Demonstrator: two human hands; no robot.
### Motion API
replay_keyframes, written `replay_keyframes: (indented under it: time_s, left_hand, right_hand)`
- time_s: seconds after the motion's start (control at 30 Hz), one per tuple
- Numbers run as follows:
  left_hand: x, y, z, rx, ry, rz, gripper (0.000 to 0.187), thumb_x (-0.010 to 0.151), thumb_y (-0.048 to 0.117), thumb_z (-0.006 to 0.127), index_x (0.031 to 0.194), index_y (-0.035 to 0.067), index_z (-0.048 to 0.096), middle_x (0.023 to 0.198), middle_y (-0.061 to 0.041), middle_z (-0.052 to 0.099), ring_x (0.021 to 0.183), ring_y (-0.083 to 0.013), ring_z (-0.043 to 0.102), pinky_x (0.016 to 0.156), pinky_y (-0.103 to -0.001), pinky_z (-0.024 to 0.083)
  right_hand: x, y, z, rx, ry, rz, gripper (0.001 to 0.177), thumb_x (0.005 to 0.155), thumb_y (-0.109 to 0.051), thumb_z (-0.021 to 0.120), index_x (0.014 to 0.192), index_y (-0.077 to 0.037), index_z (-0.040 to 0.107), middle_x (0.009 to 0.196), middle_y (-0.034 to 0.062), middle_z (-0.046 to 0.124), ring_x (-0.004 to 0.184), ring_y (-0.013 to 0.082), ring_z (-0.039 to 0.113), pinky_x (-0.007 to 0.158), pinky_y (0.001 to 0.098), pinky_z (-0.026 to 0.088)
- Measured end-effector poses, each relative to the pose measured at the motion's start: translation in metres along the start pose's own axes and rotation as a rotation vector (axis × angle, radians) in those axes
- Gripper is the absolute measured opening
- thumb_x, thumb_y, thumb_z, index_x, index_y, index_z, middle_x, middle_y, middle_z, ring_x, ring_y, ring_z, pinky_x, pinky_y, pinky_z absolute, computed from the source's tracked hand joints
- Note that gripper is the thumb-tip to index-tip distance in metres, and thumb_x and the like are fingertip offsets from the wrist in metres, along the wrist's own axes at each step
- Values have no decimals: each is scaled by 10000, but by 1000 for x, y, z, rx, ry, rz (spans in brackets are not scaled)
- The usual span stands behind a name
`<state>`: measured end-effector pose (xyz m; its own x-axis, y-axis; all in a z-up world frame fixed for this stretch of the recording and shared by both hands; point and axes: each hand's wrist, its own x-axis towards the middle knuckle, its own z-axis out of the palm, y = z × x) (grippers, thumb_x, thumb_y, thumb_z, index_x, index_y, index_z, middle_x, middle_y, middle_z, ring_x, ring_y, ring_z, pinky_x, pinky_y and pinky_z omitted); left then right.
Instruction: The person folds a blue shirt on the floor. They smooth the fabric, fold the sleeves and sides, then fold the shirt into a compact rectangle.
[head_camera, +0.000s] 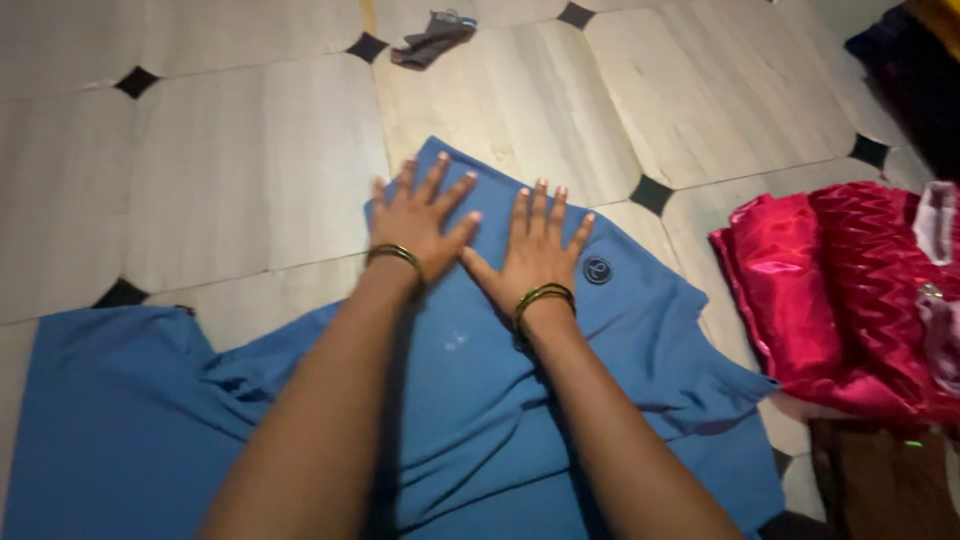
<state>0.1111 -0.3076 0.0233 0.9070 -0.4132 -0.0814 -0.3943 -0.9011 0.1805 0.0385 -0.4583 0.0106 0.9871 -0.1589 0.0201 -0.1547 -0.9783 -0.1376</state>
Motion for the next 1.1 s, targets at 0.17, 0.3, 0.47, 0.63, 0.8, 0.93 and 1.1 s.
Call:
replay_keyframes:
  time_s: [0.17,0.3,0.47,0.63,0.8,0.93,1.1]
  left_hand:
    - [20,-33,-26,182,-67,-331,594,984,469,393,1560,389,271,1687,33,37,1560,-325,8,1149,-721,-9]
    - [16,-6,3,336,205,61,613,1073,474,431,1617,193,410,1725,-137,203,1580,-373,148,1218,-651,73]
    - [-18,1,29,-124,93,161,683,976,622,418,1580,316,338,1689,-26,171,1557,-333,107,1217,-654,70]
    - [-15,-43,-7,-37,-24,-350,771,935,691,413,1583,311,241,1678,1,110,1544,-301,65,1181,-684,37]
    - [-113,-118,-22,-82,291,-159,658,968,477,509,1575,262,379,1680,-66,254,1535,-383,177,1170,-700,141]
    - [-214,-153,-27,49,324,-233,556,906,382,593,1436,220,551,1629,-97,363,1536,-379,221,1177,-691,138]
    - [-242,-133,-16,-49,336,-230,465,923,359,620,1360,202,619,1574,-65,439,1549,-350,253,1224,-684,111]
  right_hand:
    - [-4,-4,-13,56,2,-1,1124,852,-816,444,1580,6,205,1676,198,119,1551,381,10,1168,684,-70]
    - [1,-2,-4,-16,-19,0,1128,810,-775,490,1586,-12,192,1673,184,112,1541,376,9,1146,687,-71]
    - [3,1,10,-153,120,-38,969,882,-648,487,1601,-47,241,1700,174,148,1559,373,43,1152,708,-59]
    - [1,0,2,3,-13,7,1113,848,-819,432,1592,-23,203,1681,174,108,1554,372,2,1165,686,-64]
    - [-2,-3,-5,6,57,-51,962,869,-767,457,1590,-159,270,1682,148,119,1538,398,-2,1109,743,-64]
    - [-13,-9,-11,-63,230,-383,668,950,-514,533,1574,-299,430,1760,77,153,1610,379,26,1157,751,-37]
    - [-30,-56,-8,31,141,-534,636,987,-508,548,1570,-274,449,1752,80,144,1618,357,38,1181,753,-19]
